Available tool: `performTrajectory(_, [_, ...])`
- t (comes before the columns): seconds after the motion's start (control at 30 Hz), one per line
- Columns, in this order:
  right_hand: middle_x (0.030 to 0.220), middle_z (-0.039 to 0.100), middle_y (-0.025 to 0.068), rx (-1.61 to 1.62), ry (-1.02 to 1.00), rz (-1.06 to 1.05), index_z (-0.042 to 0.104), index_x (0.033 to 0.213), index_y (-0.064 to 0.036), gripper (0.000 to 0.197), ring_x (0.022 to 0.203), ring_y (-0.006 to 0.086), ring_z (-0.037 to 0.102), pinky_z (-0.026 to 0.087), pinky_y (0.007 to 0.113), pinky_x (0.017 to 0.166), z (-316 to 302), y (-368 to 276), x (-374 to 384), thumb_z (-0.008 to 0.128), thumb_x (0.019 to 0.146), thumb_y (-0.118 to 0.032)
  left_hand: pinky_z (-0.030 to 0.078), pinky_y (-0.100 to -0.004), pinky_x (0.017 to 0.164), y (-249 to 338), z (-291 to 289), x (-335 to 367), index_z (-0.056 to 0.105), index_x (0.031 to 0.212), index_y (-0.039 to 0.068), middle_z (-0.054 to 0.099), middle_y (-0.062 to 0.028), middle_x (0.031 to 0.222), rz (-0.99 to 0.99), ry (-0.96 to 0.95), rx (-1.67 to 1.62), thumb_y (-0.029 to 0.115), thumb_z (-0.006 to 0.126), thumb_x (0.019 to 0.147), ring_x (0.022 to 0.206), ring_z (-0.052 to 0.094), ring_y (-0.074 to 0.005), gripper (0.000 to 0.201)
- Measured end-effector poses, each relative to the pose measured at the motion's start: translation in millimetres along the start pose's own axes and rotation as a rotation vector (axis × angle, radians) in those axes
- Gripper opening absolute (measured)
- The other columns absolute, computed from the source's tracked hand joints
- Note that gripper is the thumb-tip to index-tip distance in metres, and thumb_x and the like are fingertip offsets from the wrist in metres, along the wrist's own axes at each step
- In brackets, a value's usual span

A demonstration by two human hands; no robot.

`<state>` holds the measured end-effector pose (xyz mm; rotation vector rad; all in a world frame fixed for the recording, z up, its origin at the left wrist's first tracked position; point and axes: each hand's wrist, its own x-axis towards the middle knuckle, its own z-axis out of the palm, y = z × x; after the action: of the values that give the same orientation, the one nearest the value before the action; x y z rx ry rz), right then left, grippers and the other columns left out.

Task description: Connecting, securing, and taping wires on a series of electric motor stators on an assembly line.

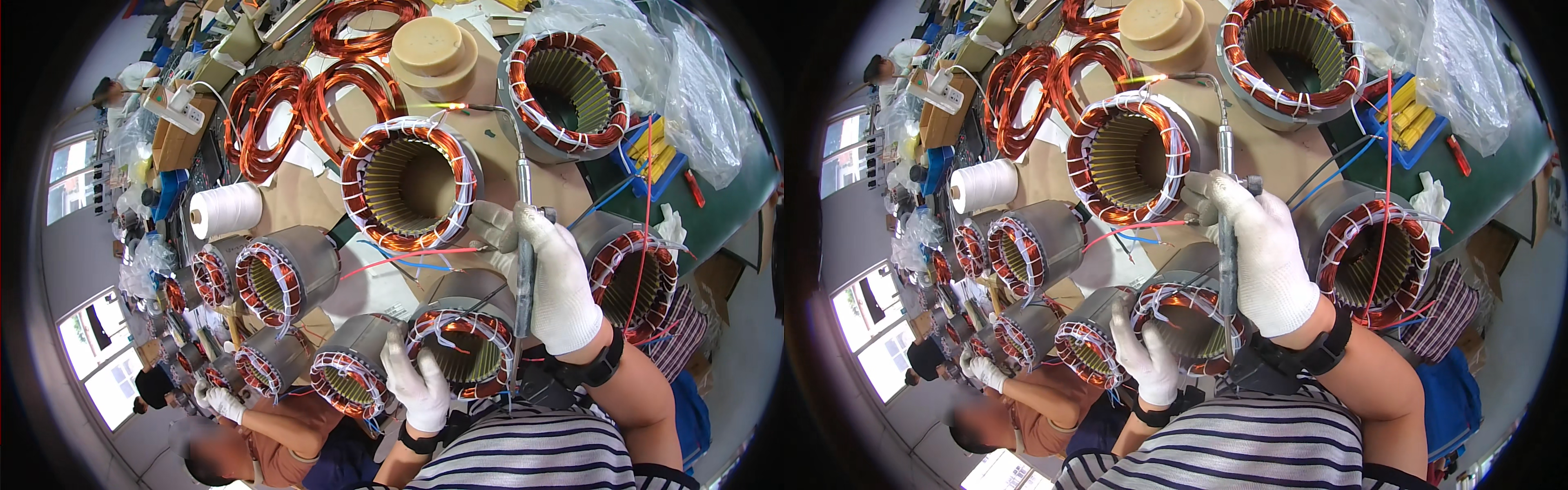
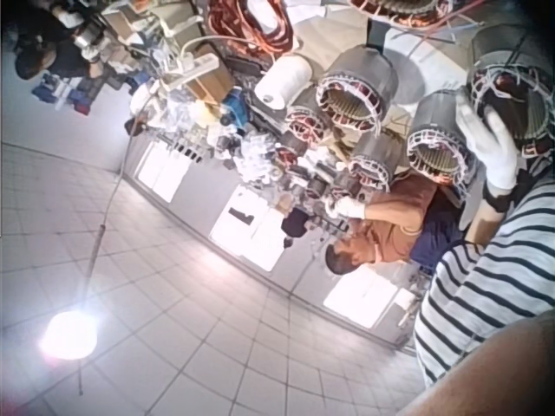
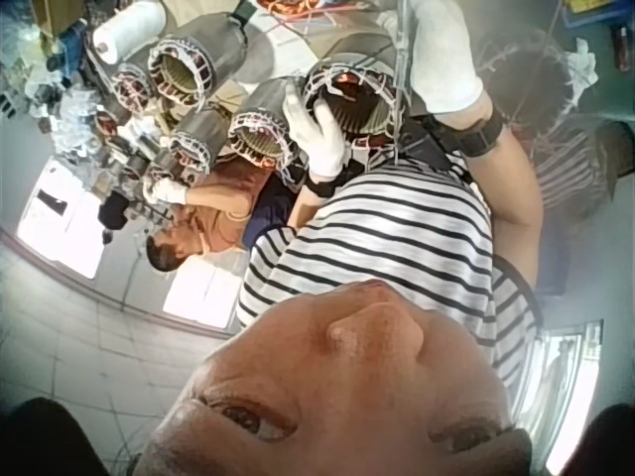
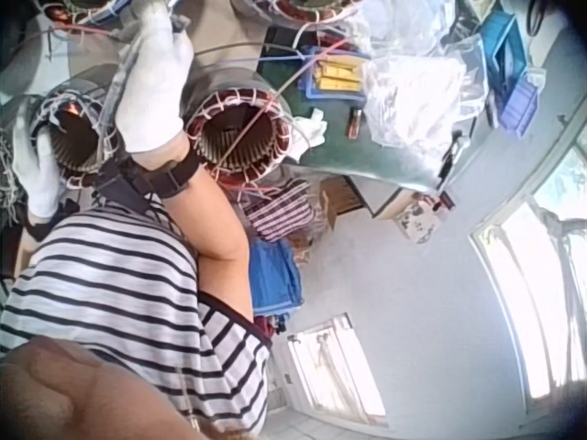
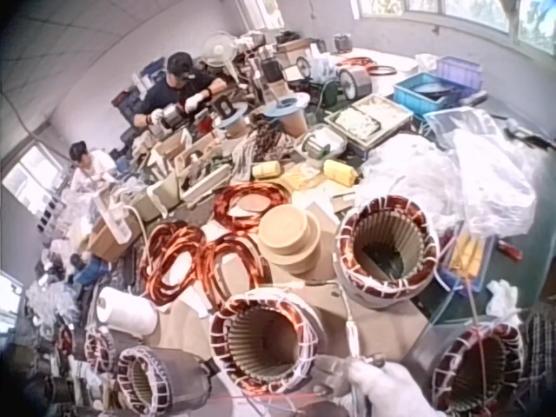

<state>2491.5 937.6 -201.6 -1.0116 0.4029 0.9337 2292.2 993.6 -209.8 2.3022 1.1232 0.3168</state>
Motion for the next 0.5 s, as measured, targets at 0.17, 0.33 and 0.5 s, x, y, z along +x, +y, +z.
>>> performTrajectory(0.17, [0.076,0.057,0.0043,-0.052,0.005,0.001,0.058,0.078,-0.0025,0.033,0.076,0.0131,0.054,0.040,0.028,0.070,0.8,-1.1,-0.7,0.050,0.090,-0.032,0.042,-0.0422,0.091,-0.8,0.6,0.1,0.041,0.124,-0.009,0.054,-0.0252,0.112,0.003,0.004,0.003,0.006,0.044,0.081,0.103,0.055,-0.0375,0.045])
performTrajectory(0.33, [0.074,0.058,0.0041,-0.044,0.036,0.007,0.059,0.079,-0.0035,0.034,0.068,0.0098,0.048,0.038,0.025,0.064,0.0,0.5,-0.2,0.051,0.089,-0.035,0.042,-0.0426,0.091,1.9,-0.5,-0.2,0.041,0.124,-0.009,0.053,-0.0258,0.113,0.000,0.004,-0.011,0.006,0.044,0.081,0.103,0.054,-0.0379,0.046])
performTrajectory(0.5, [0.074,0.058,0.0034,-0.073,0.018,0.009,0.060,0.081,-0.0039,0.034,0.066,0.0090,0.046,0.037,0.025,0.063,-1.4,1.1,1.0,0.052,0.088,-0.036,0.041,-0.0425,0.093,-2.1,1.7,-1.9,0.040,0.125,-0.009,0.053,-0.0258,0.114,0.019,0.018,-0.006,0.004,0.044,0.081,0.104,0.054,-0.0380,0.046])
